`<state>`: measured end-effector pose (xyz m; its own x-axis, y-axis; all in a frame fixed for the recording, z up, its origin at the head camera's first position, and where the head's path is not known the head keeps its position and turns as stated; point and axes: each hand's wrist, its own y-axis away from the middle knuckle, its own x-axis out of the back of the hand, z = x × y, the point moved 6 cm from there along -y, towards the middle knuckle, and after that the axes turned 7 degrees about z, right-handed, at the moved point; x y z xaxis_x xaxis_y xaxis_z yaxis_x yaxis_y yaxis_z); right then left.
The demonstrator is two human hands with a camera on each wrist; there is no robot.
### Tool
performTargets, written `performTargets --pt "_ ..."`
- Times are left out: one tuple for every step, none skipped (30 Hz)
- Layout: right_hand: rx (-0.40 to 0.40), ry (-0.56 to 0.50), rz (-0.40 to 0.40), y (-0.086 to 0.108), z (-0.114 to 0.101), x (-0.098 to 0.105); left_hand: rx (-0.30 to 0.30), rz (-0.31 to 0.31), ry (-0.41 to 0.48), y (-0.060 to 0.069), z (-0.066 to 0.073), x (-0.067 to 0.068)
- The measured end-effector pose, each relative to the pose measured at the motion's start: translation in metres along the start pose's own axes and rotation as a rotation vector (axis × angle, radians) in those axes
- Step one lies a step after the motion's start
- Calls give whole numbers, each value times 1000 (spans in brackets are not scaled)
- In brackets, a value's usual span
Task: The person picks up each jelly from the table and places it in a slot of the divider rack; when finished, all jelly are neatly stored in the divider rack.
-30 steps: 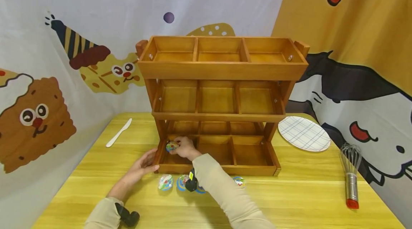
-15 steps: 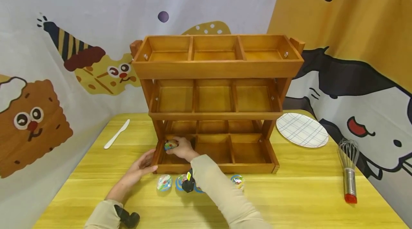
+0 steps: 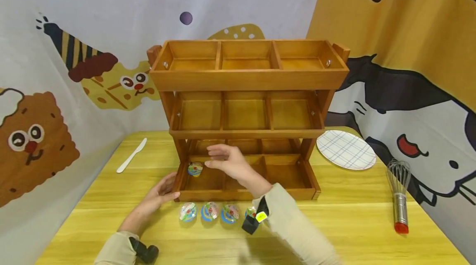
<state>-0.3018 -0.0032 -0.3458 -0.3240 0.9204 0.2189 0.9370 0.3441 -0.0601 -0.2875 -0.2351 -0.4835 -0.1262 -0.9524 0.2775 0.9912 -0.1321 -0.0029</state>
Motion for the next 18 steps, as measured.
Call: performTargets --pt "16 -18 -22 9 -7 7 -2 -6 -6 1 1 0" --pt "26 -27 -39 17 -12 14 3 -6 -5 1 1 1" --pt "36 -35 -58 25 -15 20 8 -8 -3 1 1 1" --pt "44 -50 -74 33 -16 26 12 -9 -2 2 0 2" --pt "49 -55 -88 41 -14 32 9 -15 3 2 0 2" --pt "52 -51 -99 49 -11 37 9 -17 9 2 -1 2" --pt "61 -54 -111 56 -6 42 10 -19 11 2 -2 3" --pt "66 -61 -129 62 0 47 15 -20 20 2 -3 3" --pt "71 -70 -149 68 7 51 14 -24 23 2 -3 4" --pt "71 -82 -164 73 15 55 16 -27 26 1 -3 4" --pt "62 -78 -168 77 25 59 12 -32 22 1 -2 4" --pt "59 -76 -171 80 34 64 20 -29 18 0 -2 5" --pt "55 -79 -165 83 45 69 16 -36 9 0 -1 5" --pt "46 -75 -148 86 54 74 17 -37 4 0 1 4" --pt "39 -64 -119 89 63 80 13 -43 -4 0 2 4" --pt "36 -44 -80 92 71 87 9 -45 -11 -1 4 4" --pt "36 -21 -41 95 77 93 5 -51 -22 -1 5 3" --pt "39 -3 -7 98 83 99 5 -50 -26 0 5 3"
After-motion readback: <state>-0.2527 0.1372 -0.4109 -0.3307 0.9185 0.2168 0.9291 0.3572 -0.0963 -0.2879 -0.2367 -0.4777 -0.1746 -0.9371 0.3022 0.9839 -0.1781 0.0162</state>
